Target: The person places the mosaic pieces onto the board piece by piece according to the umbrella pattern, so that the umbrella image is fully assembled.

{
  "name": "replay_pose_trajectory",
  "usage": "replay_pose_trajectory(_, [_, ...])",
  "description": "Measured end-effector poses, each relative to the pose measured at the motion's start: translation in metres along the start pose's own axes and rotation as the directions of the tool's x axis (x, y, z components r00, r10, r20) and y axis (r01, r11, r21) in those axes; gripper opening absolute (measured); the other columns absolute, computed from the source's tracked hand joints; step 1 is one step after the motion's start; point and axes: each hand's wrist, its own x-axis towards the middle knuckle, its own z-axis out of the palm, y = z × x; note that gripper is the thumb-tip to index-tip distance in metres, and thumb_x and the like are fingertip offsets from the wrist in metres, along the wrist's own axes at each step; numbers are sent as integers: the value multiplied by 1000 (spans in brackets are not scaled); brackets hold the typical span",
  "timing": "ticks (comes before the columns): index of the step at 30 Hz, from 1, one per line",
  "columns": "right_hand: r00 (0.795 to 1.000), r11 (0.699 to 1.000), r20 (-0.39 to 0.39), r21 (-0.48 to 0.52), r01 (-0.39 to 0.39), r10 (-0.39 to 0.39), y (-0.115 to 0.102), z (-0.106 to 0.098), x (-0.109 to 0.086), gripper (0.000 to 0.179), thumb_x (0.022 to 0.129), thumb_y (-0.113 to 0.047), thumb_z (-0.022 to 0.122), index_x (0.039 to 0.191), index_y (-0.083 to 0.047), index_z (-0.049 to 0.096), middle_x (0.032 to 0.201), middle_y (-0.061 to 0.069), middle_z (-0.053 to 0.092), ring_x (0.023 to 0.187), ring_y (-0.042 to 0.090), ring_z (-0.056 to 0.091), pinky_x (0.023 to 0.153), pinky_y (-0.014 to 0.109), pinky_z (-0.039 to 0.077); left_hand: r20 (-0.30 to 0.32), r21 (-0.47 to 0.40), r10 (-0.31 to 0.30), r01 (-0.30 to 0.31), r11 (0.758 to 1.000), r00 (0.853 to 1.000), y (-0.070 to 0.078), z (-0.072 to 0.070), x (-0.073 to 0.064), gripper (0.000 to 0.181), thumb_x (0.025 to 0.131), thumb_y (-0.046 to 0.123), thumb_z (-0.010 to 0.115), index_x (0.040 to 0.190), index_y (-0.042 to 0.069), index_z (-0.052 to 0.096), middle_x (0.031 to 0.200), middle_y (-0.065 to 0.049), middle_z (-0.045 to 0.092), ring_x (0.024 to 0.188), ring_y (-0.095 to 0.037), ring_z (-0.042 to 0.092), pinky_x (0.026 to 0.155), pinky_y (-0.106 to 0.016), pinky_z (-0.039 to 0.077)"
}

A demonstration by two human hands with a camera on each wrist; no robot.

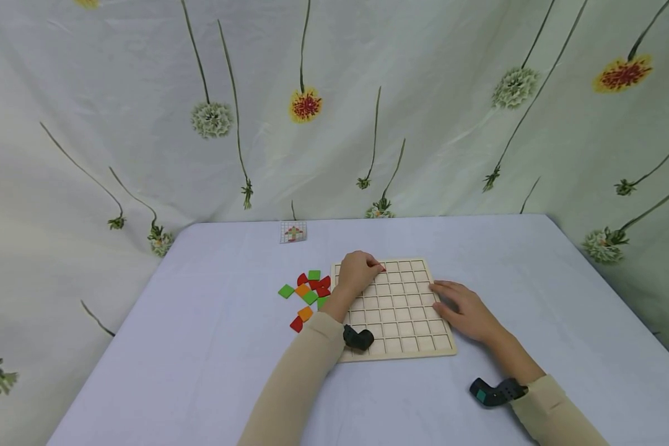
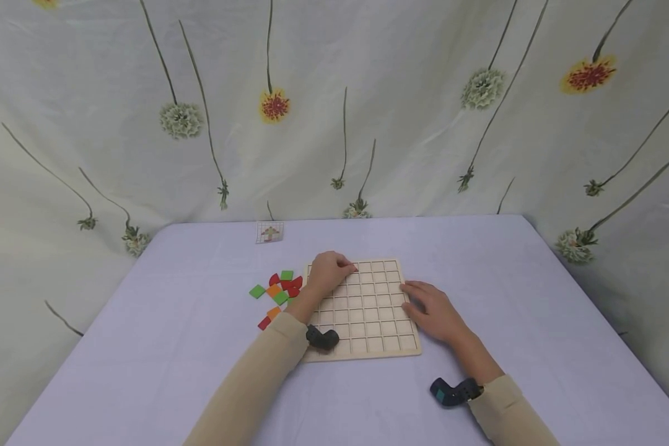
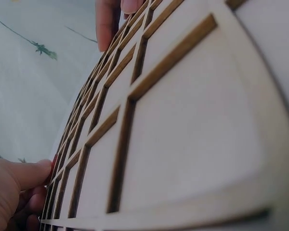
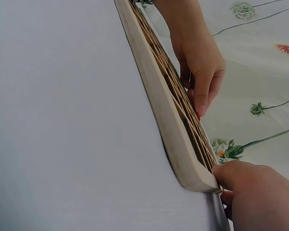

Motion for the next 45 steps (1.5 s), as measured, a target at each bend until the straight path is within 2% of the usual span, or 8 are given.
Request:
replay_pose_trajectory(5, [1000, 1000, -2, -3, 6, -6, 0, 1, 1, 42, 96, -18, 61, 133, 2, 57, 133, 22, 55, 127, 44, 46, 102, 59, 34, -8, -3, 6, -6, 1000, 1000, 0, -2, -2, 13, 90, 18, 70, 84, 10, 78, 77, -1, 70, 77, -19, 64, 71, -32, 51])
replay_pose_trajectory(14, [1000, 1000, 6, -8, -5, 5, 0, 1, 0, 43, 96, -19, 61, 133, 1, 57, 134, 22, 54, 127, 44, 45, 102, 60, 34, 0, -62, 33, -33, 998, 999, -5, -8, -5, 12, 91, 17, 69, 90, 7, 76, 84, -2, 70, 81, -20, 64, 73, -32, 50])
replay_pose_trajectory(25, [1000, 1000, 5, -6, -11, 11, -2, 0, -1, 43, 96, -18, 60, 132, 3, 56, 134, 23, 54, 127, 44, 45, 102, 60, 34, -6, -101, 25, -26, 995, 1000, -14, -36, -13, 11, 92, 15, 68, 93, 7, 75, 87, -3, 70, 82, -20, 63, 76, -36, 51])
replay_pose_trajectory(31, [1000, 1000, -2, -5, -4, 4, -1, 0, -1, 43, 95, -18, 61, 132, 3, 57, 134, 23, 54, 127, 45, 45, 102, 60, 34, -28, -70, -20, 18, 997, 999, -20, -52, -20, 11, 91, 15, 69, 93, 6, 75, 86, -4, 70, 83, -21, 63, 77, -37, 51])
replay_pose_trajectory(38, [1000, 1000, -3, -5, -5, 5, -1, 0, -1, 43, 95, -18, 61, 132, 3, 57, 134, 23, 54, 126, 45, 45, 101, 60, 34, -48, -73, -46, 43, 996, 998, -34, -67, -27, 10, 90, 14, 70, 94, 7, 75, 87, -4, 71, 83, -22, 64, 77, -38, 52])
replay_pose_trajectory(45, [1000, 1000, 1, -2, -10, 10, -1, 0, -2, 43, 95, -18, 60, 133, 3, 56, 134, 23, 54, 126, 46, 45, 101, 61, 34, -69, -57, -105, 101, 993, 992, -51, -82, -35, 11, 91, 15, 69, 96, 6, 74, 89, -5, 69, 82, -22, 59, 75, -35, 52])
